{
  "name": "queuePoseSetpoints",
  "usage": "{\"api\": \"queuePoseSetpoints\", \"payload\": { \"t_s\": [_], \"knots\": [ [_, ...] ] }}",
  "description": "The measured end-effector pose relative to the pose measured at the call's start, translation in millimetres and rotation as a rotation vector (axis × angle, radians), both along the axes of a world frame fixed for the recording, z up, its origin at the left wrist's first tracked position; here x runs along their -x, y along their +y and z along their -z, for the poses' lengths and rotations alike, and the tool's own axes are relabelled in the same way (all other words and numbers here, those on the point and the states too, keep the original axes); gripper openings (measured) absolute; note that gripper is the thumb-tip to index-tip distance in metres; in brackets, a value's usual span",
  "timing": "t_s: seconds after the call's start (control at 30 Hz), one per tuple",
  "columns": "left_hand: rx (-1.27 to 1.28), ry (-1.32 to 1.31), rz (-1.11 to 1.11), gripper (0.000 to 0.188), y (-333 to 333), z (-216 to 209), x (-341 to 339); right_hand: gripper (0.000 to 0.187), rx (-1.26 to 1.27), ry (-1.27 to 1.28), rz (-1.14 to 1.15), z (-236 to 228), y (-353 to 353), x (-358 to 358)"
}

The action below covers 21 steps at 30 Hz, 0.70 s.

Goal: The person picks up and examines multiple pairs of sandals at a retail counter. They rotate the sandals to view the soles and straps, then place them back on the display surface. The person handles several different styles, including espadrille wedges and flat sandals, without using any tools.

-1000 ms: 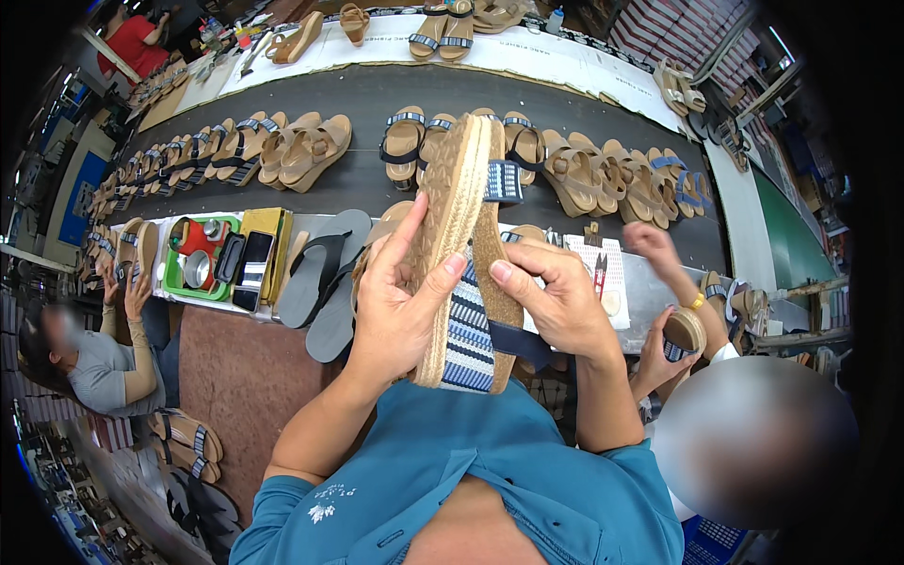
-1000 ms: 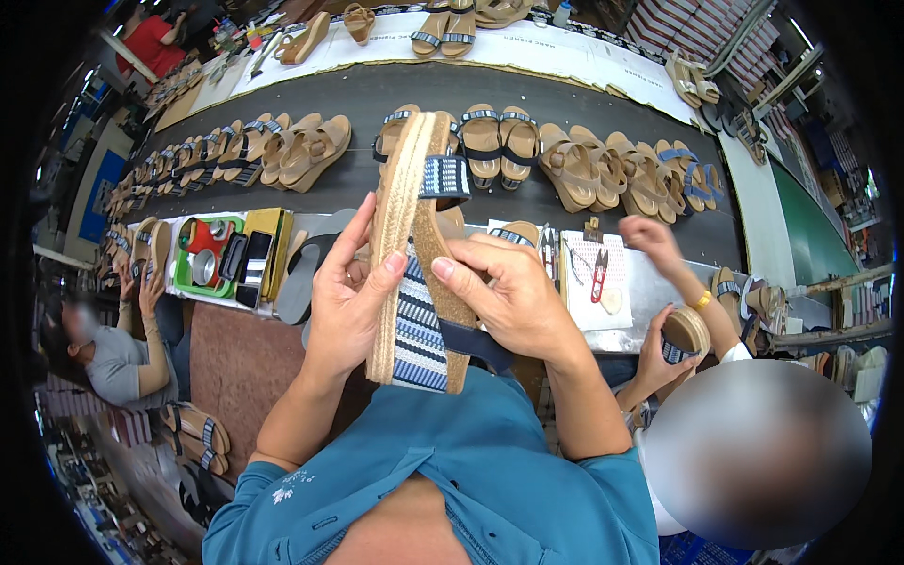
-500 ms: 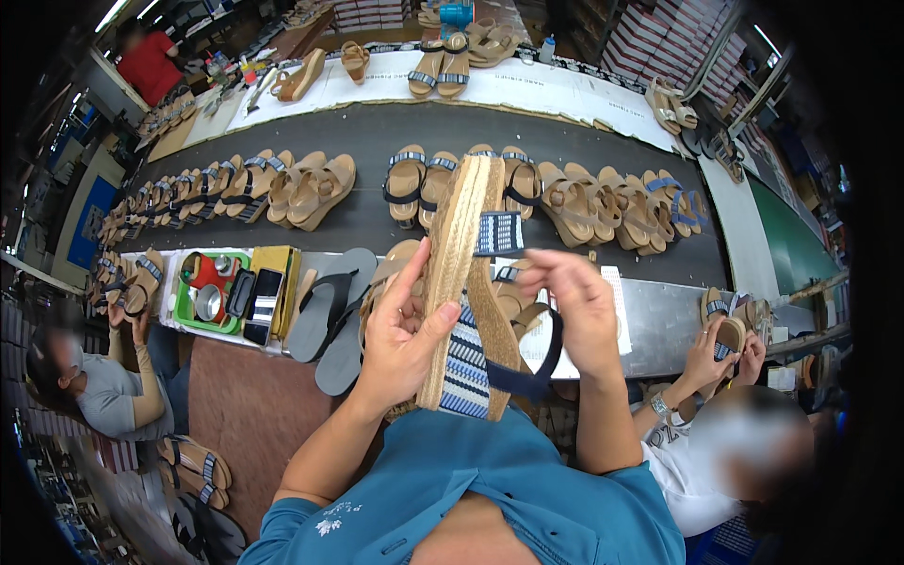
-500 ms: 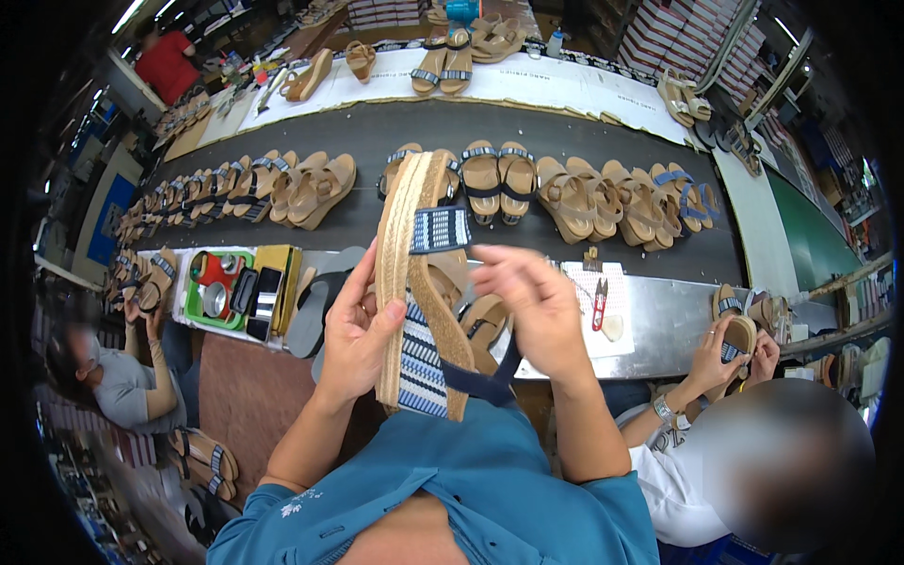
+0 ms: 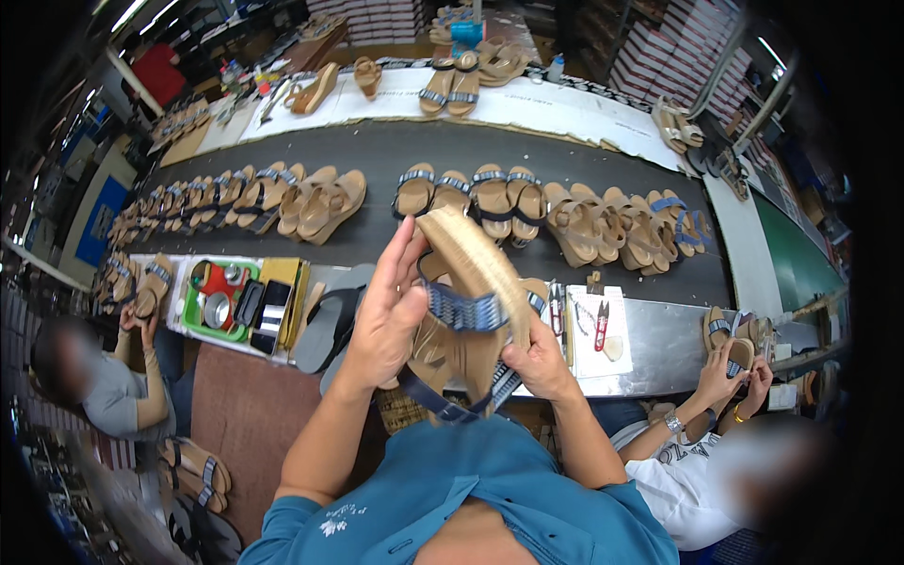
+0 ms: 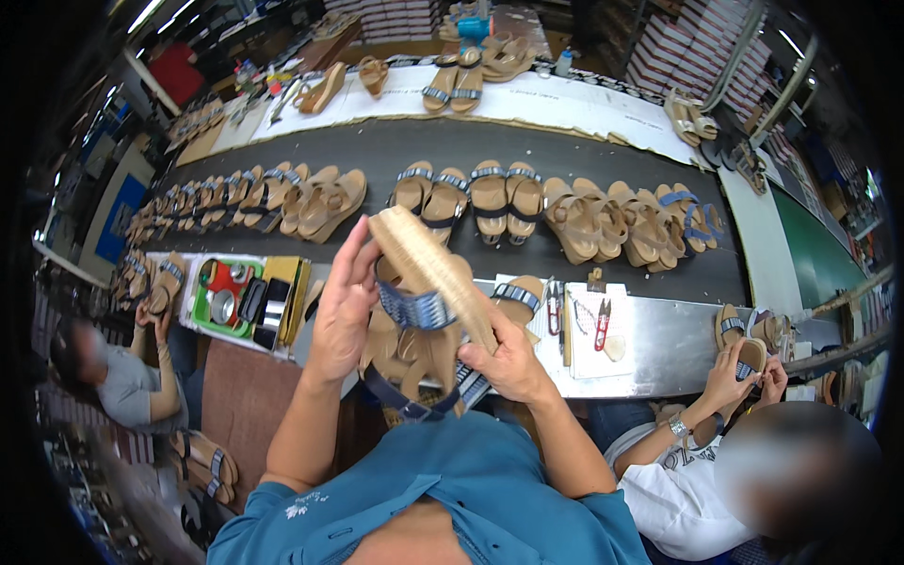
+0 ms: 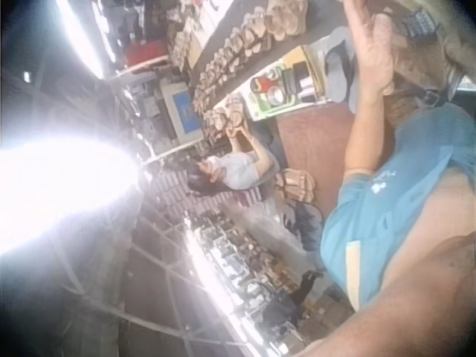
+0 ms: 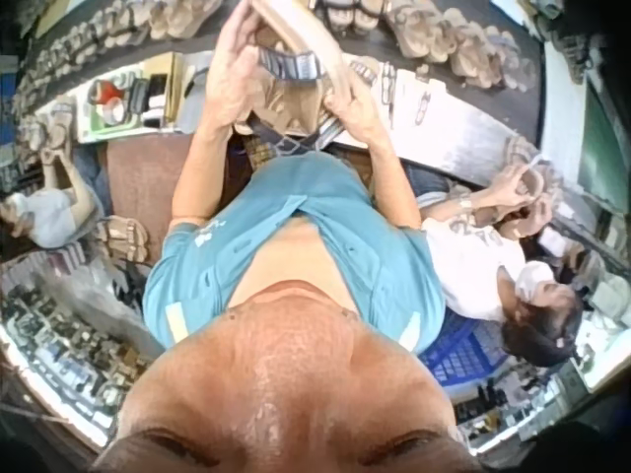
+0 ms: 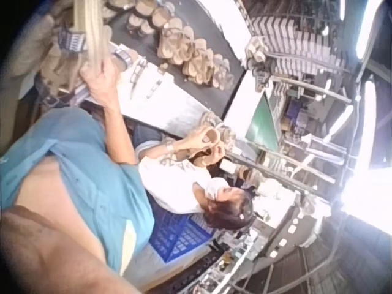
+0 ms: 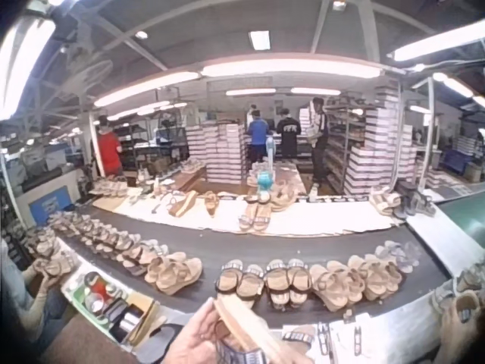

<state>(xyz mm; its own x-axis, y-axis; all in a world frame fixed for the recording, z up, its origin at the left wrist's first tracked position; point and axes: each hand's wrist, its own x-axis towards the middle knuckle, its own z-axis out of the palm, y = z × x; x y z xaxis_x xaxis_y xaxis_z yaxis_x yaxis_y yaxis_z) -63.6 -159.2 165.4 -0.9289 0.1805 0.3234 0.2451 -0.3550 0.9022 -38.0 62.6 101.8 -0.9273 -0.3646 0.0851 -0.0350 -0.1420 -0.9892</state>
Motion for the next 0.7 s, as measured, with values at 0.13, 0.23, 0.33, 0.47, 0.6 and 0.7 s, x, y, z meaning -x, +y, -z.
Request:
{"api": "queuePoseSetpoints", "payload": {
  "t_s": [0.13, 0.23, 0.33, 0.47, 0.6, 0.7],
  "knots": [
    [0.017, -0.063, 0.004, 0.090, 2, -11, 0, 0.097, -0.235, 0.251, 0.151, -17, -5, -5],
    [0.001, -0.089, 0.005, 0.086, 2, -13, 2, 0.099, -0.275, 0.296, 0.153, -14, -7, -11],
    [-0.003, -0.130, 0.001, 0.080, 4, -15, 3, 0.100, -0.229, 0.240, 0.144, -10, -8, -14],
    [0.021, -0.122, -0.019, 0.073, 12, -15, 0, 0.101, -0.124, 0.149, 0.108, 4, -5, -17],
    [0.049, -0.054, 0.010, 0.074, 16, -19, -3, 0.101, -0.151, 0.143, 0.074, 10, -1, -18],
    [0.057, 0.054, 0.047, 0.070, 20, -16, -5, 0.101, -0.197, 0.150, 0.053, 16, 3, -18]
  ]
}}
